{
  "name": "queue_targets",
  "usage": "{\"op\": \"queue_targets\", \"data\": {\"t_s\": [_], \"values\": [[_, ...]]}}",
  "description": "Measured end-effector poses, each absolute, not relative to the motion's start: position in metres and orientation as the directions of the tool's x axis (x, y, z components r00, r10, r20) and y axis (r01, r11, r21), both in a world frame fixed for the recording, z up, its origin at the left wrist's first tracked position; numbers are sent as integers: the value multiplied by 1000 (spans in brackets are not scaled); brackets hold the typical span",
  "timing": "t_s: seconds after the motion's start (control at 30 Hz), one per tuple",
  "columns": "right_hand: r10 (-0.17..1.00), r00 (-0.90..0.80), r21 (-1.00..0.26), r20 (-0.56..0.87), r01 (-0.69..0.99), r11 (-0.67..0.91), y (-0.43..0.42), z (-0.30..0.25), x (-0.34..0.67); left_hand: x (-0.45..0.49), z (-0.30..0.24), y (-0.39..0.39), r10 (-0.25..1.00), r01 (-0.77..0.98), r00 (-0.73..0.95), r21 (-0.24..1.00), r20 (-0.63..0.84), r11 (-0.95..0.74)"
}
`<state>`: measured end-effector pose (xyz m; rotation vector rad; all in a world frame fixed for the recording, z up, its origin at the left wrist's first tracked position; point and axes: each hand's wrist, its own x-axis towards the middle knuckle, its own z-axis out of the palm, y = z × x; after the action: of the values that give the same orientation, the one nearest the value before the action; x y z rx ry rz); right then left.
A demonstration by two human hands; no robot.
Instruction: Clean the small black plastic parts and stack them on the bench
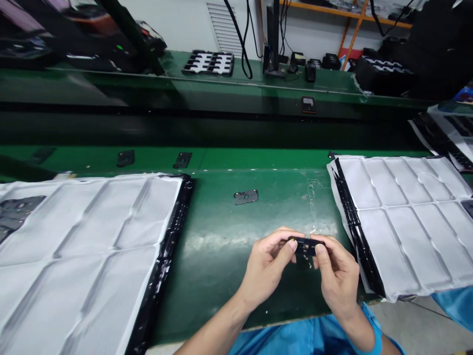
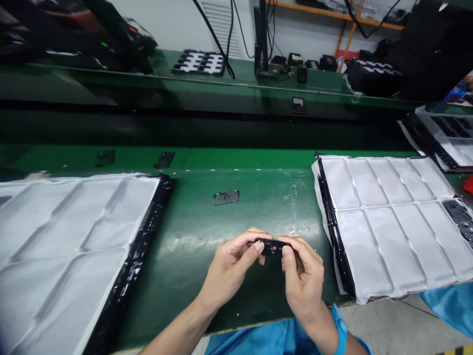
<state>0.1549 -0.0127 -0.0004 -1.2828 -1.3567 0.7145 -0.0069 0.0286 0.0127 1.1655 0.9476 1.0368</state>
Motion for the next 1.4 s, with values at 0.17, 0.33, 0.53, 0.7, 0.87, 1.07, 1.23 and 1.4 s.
{"op": "queue_targets", "data": {"t_s": [0.17, 0.33, 0.53, 0.7, 0.87, 1.07, 1.23, 1.4], "values": [[942, 155, -923, 298, 297, 243, -14, 1, 156, -7, 9, 27, 962, -162, 272, 985, -15, 61], [945, 157, -923, 287, 309, 230, -16, 2, 156, -9, 5, 23, 958, -191, 286, 980, -1, 59], [945, 160, -912, 286, 348, 217, -18, 2, 155, -9, 8, 18, 960, -227, 279, 969, -34, 100], [912, 86, -855, 401, 393, 339, -20, 5, 149, -12, 3, 16, 957, -254, 259, 947, -127, 195], [939, 42, -881, 343, 363, 305, -19, 6, 149, -10, -1, 14, 917, -402, 242, 828, -316, 391], [989, 24, -988, -144, 56, -145, -13, 0, 158, -17, 4, 4, 913, -235, 228, 891, -338, 389], [980, 2, -980, -197, -22, -197, -14, -1, 158, -24, 8, 1, 906, -153, 250, 911, -340, 384], [985, 7, -985, -173, 5, -173, -18, 5, 152, -25, 11, 4, 904, -148, 245, 907, -352, 393]]}}
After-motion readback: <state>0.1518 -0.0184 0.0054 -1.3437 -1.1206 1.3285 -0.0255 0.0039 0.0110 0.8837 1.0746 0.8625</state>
